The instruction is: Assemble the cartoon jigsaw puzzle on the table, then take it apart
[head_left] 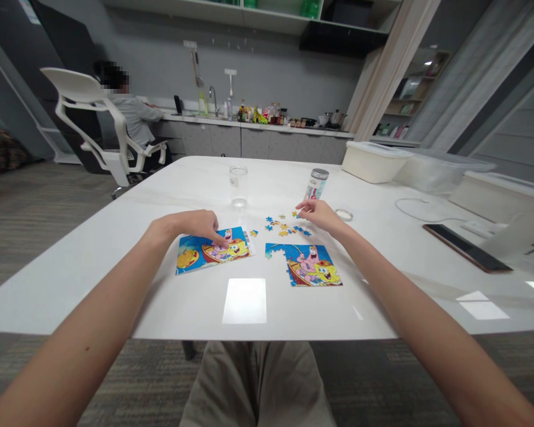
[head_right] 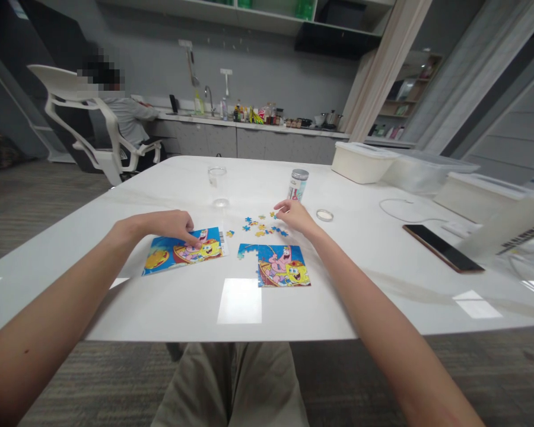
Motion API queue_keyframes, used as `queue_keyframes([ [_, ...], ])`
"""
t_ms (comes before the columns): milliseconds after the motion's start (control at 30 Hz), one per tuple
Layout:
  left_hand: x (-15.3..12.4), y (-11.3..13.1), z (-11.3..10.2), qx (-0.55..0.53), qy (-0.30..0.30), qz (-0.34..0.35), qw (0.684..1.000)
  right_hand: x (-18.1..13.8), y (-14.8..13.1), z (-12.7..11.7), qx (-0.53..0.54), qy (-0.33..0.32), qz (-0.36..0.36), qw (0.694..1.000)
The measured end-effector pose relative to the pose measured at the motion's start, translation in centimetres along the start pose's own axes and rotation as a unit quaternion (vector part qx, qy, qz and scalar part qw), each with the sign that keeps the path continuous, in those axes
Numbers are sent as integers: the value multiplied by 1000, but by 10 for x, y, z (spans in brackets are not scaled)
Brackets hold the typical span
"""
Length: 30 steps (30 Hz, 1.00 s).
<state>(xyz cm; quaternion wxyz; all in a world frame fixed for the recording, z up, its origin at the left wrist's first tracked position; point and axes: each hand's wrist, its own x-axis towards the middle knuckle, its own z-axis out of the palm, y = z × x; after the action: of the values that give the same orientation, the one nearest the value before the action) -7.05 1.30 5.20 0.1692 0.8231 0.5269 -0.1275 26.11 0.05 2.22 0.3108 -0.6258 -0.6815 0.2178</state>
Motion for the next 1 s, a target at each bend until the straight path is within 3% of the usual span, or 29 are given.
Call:
queue_keyframes([
  [167, 1, 0, 0, -1, 3, 1, 1000, 3, 14, 0, -89, -29, 54, 994],
  [1000, 0, 0, 0, -8, 3, 0, 1000, -1, 5, 11, -135, -17, -23, 990],
])
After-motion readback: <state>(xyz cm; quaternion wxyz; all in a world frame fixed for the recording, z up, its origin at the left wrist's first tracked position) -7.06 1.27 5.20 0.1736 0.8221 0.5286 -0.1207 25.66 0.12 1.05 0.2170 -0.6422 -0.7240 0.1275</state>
